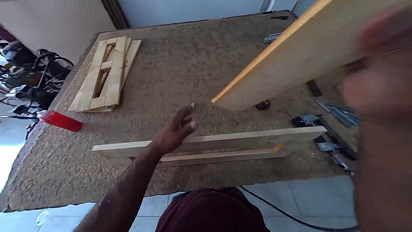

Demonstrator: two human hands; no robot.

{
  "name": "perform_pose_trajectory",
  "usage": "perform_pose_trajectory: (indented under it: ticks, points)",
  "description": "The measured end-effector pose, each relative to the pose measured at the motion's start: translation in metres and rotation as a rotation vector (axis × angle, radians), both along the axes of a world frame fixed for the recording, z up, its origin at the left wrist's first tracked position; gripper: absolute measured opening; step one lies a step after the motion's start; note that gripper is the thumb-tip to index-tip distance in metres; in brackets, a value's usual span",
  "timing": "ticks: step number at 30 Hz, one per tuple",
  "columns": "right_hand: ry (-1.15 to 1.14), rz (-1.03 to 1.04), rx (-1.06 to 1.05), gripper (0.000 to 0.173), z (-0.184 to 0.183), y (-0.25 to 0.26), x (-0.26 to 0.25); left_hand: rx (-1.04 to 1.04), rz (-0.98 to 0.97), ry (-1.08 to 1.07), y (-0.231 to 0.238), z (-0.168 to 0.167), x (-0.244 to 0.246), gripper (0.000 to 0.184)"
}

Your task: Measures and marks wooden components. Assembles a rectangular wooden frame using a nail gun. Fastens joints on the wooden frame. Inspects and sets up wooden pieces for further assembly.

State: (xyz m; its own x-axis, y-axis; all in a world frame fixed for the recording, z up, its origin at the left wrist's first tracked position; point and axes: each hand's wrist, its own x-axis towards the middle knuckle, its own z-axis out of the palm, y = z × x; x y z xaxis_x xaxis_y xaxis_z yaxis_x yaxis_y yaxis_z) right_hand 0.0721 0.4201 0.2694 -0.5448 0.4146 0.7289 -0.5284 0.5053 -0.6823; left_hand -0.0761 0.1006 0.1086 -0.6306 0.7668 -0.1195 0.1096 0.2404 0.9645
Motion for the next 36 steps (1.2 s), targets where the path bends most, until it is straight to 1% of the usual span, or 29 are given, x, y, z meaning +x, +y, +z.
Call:
perform_pose_trajectory:
  ticks: [1, 2, 4, 6, 8, 9, 11, 13, 15, 17, 20, 23, 27, 31, 34, 36]
  points:
    - [-0.044, -0.027, 0.035, 0.05, -0.004, -0.032, -0.01, 0.045, 0.033, -0.041, -0.004, -0.002, 0.002, 0.082]
    - [-0.109, -0.019, 0.081, 0.047, -0.019, -0.052, -0.017, 0.076, 0.055, -0.077, -0.009, -0.004, 0.004, 0.084]
    - [-0.241, 0.074, 0.069, 0.036, -0.06, -0.074, -0.027, 0.087, 0.057, -0.088, -0.013, -0.006, 0.01, 0.083]
    - [-0.367, 0.223, -0.056, 0.031, -0.093, -0.093, -0.031, 0.026, 0.03, -0.004, -0.012, -0.006, 0.016, 0.08]
    - [-0.432, 0.347, -0.208, 0.03, -0.11, -0.106, -0.03, -0.045, -0.023, 0.082, -0.011, -0.005, 0.018, 0.076]
    - [-0.452, 0.375, -0.244, 0.031, -0.114, -0.108, -0.029, -0.054, -0.06, 0.094, -0.01, -0.005, 0.019, 0.071]
    - [-0.463, 0.411, -0.267, 0.031, -0.116, -0.107, -0.029, -0.035, -0.102, 0.086, -0.007, -0.004, 0.021, 0.054]
    - [-0.458, 0.442, -0.265, 0.031, -0.117, -0.105, -0.029, -0.094, -0.115, 0.135, -0.003, -0.003, 0.023, 0.039]
    - [-0.473, 0.467, -0.275, 0.03, -0.116, -0.104, -0.03, -0.172, -0.122, 0.2, 0.002, -0.003, 0.022, 0.028]
    - [-0.516, 0.482, -0.277, 0.029, -0.114, -0.105, -0.033, -0.201, -0.134, 0.192, 0.005, 0.0, 0.018, 0.02]
    - [-0.574, 0.508, -0.279, 0.028, -0.117, -0.103, -0.04, -0.271, -0.17, 0.168, 0.008, 0.006, 0.013, 0.017]
    - [-0.588, 0.537, -0.334, 0.031, -0.126, -0.103, -0.042, -0.362, -0.207, 0.226, 0.013, 0.007, 0.009, 0.021]
    - [-0.597, 0.54, -0.355, 0.033, -0.133, -0.102, -0.038, -0.403, -0.259, 0.199, 0.017, 0.007, 0.005, 0.024]
    - [-0.597, 0.552, -0.35, 0.033, -0.138, -0.101, -0.041, -0.441, -0.268, 0.193, 0.019, 0.007, 0.002, 0.025]
    - [-0.608, 0.553, -0.373, 0.032, -0.141, -0.099, -0.044, -0.479, -0.255, 0.247, 0.022, 0.005, 0.002, 0.027]
    - [-0.644, 0.5, -0.352, 0.033, -0.142, -0.1, -0.045, -0.511, -0.24, 0.258, 0.025, 0.006, 0.003, 0.026]
